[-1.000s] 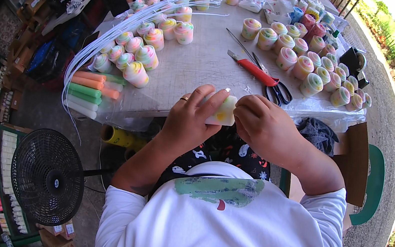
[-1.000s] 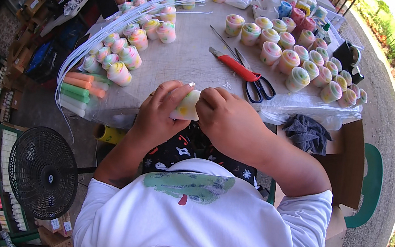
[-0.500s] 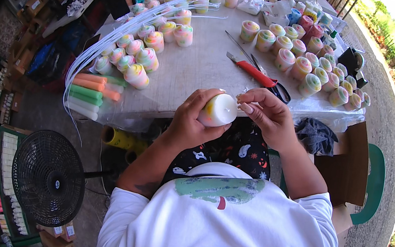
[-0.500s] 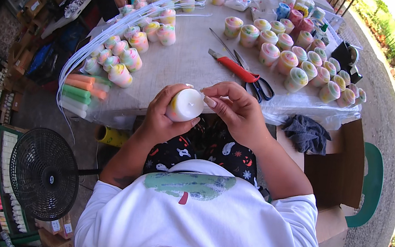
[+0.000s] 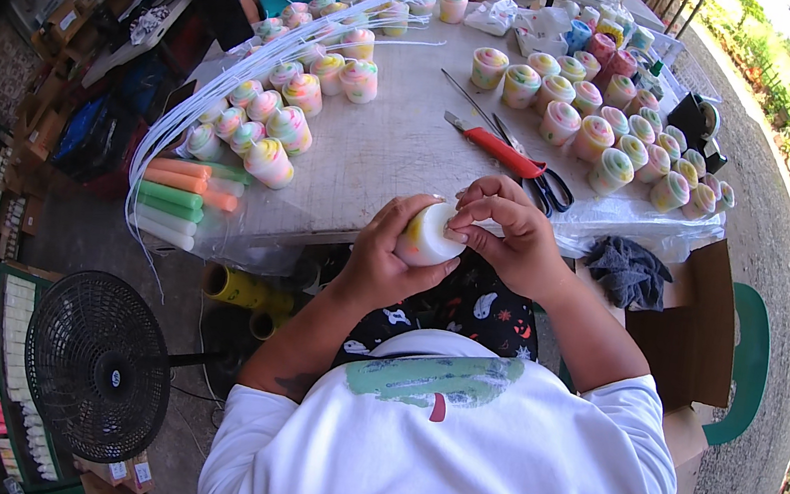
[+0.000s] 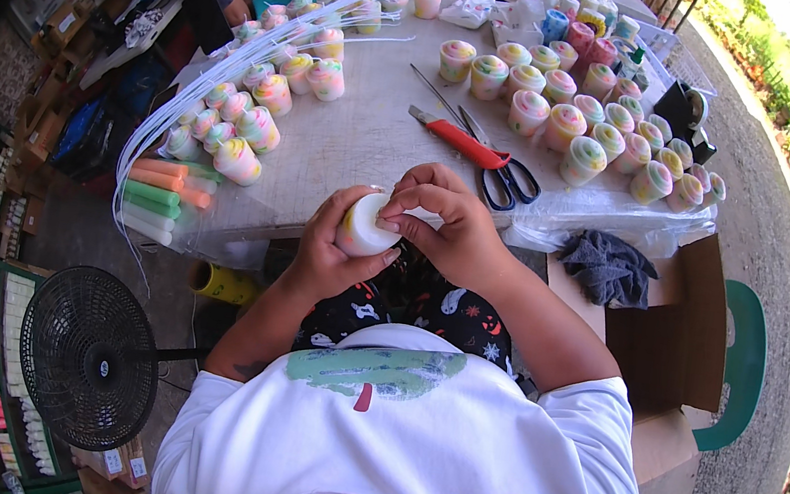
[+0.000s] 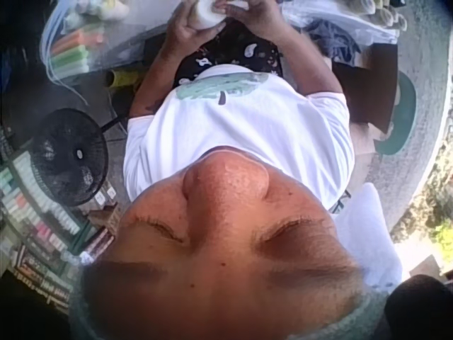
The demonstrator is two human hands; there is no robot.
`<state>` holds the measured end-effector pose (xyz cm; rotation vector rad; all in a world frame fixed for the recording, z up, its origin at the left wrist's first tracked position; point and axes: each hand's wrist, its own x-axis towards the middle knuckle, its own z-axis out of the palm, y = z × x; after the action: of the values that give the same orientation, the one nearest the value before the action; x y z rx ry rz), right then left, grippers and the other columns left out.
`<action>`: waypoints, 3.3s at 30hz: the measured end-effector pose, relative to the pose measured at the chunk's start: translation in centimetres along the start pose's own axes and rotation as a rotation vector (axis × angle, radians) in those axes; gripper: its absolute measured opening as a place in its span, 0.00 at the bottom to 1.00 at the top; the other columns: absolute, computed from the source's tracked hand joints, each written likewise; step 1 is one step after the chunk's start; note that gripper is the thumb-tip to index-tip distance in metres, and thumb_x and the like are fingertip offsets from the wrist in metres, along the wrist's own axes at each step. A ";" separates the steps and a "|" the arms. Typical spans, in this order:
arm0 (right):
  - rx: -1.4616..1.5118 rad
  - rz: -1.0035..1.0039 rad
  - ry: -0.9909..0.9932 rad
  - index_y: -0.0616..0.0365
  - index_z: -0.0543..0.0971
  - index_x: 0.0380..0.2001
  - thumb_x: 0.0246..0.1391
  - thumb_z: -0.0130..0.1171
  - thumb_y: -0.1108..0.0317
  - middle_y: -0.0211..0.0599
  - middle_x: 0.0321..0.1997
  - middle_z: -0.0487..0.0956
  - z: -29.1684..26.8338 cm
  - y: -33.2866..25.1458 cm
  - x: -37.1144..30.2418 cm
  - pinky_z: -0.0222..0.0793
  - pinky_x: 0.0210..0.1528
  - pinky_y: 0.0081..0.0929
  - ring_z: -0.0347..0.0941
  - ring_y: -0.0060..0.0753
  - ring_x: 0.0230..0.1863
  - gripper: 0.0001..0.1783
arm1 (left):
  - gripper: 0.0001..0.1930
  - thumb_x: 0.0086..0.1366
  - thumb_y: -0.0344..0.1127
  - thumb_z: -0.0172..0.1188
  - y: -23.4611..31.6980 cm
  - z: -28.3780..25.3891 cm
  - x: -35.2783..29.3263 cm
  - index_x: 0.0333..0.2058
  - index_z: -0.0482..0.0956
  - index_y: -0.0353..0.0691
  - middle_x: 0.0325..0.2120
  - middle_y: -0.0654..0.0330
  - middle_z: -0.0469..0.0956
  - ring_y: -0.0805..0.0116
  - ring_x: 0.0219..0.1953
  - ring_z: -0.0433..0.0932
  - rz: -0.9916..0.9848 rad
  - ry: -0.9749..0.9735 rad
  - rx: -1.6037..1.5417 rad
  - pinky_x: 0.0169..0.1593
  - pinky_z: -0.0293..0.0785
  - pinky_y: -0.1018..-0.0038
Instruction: The person inserts wicks into small cylindrical candles, trims the wicks with scissors, and uses a metal rod to adjust the wick position. The person also uses a utility knife to smooth the candle surface and wipes the candle with a cloth. Finished candles are placed on the table among many similar items.
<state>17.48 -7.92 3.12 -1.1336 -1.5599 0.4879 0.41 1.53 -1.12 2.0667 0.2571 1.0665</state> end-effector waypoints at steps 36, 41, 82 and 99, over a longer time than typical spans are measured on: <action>0.486 0.212 0.077 0.61 0.75 0.51 0.59 0.56 0.73 0.36 0.52 0.76 4.1 0.7 -1.9 0.65 0.59 0.24 0.69 0.25 0.55 0.17 | 0.35 0.42 0.30 0.73 -0.2 -0.5 -1.0 0.51 0.67 0.35 0.43 0.49 0.74 0.51 0.44 0.76 0.205 0.050 0.238 0.47 0.74 0.63; 0.584 0.342 -0.002 0.61 0.75 0.52 0.60 0.55 0.72 0.35 0.52 0.76 3.9 1.0 -1.5 0.65 0.58 0.25 0.70 0.25 0.54 0.17 | 0.35 0.44 0.29 0.73 -1.0 -0.4 -1.4 0.51 0.66 0.35 0.43 0.50 0.74 0.55 0.44 0.77 0.141 0.031 0.182 0.48 0.73 0.66; -0.614 0.816 -0.263 0.63 0.68 0.58 0.41 0.59 0.75 0.41 0.34 0.78 -14.1 5.8 -0.6 0.72 0.32 0.32 0.76 0.36 0.31 0.35 | 0.29 0.46 0.35 0.75 -1.5 0.5 0.8 0.46 0.70 0.39 0.37 0.56 0.78 0.64 0.40 0.79 -0.244 -0.011 -0.063 0.45 0.75 0.68; 0.382 -0.209 0.291 0.54 0.51 0.65 0.58 0.48 0.80 0.46 0.52 0.71 -2.0 -3.8 -1.3 0.71 0.52 0.36 0.72 0.44 0.54 0.34 | 0.30 0.41 0.36 0.72 -1.1 -0.5 1.9 0.46 0.72 0.49 0.41 0.64 0.76 0.63 0.44 0.75 -0.037 0.187 0.560 0.50 0.57 0.62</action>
<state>17.76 -11.24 6.13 -0.7051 -1.2484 0.4351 1.39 3.48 -0.63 2.4315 0.7581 1.2704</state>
